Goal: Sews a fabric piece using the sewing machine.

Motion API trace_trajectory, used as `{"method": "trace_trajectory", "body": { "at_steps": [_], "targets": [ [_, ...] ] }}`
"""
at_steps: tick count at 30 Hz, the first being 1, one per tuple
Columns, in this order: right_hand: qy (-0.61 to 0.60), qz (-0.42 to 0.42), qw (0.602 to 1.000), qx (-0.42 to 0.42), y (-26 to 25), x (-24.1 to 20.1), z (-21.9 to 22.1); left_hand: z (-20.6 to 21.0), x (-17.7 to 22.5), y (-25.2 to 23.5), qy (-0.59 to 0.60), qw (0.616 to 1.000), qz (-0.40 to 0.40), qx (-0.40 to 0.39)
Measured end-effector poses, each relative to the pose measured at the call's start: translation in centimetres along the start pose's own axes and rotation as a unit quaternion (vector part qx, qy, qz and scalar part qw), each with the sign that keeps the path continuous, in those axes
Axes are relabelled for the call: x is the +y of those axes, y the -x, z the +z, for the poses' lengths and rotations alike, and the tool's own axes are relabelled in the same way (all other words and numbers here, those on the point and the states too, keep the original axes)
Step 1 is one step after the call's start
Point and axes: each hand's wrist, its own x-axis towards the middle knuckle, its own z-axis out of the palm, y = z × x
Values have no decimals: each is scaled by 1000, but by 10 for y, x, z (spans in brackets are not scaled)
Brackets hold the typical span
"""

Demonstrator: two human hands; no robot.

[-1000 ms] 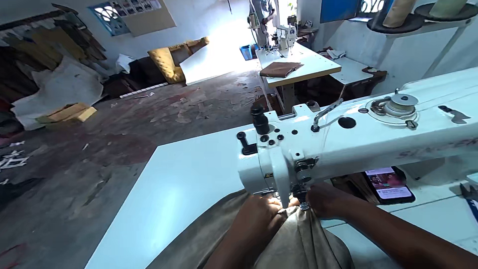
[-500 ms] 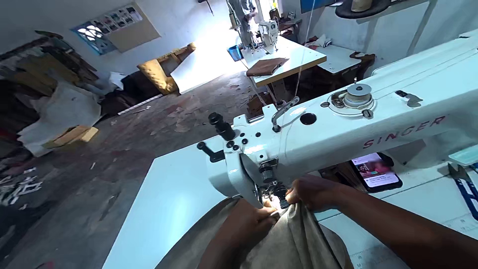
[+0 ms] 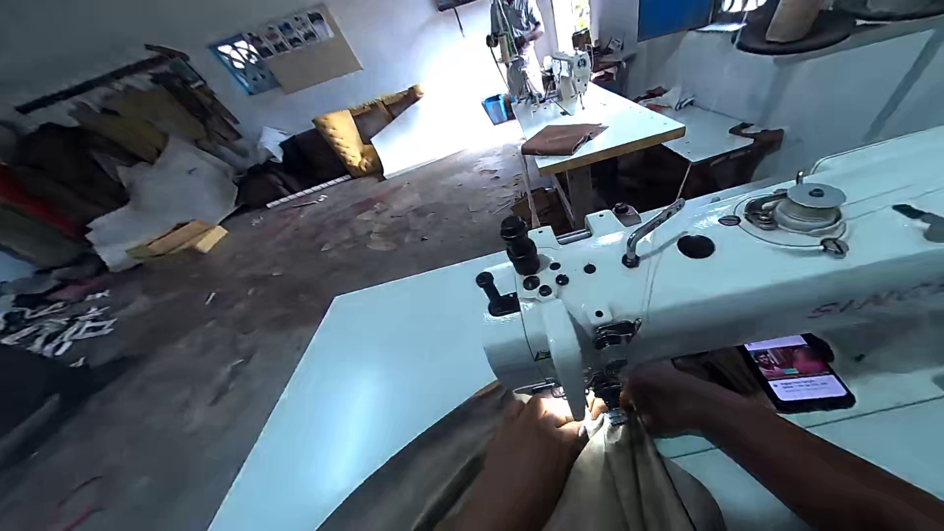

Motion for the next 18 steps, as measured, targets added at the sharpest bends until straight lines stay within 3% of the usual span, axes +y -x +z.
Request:
{"method": "trace_trajectory", "body": {
  "at_steps": [2, 4, 9, 14, 18],
  "targets": [
    [-5, 5, 1000, -11, -1, -1, -2, 8, 4, 3, -54, 996, 9, 65],
    [-7, 20, 999, -28, -2, -2, -3, 11, 6, 3, -83, 993, 3, 81],
    [-15, 76, 995, -60, -4, -6, -5, 7, 7, 1, -68, 997, -27, 25],
    [8, 105, 992, -71, -8, -8, -4, 12, 2, 0, -58, 997, -37, 42],
    [22, 98, 993, -61, -8, -7, -2, 2, 0, -2, 13, 996, -71, -55]
  ]
}}
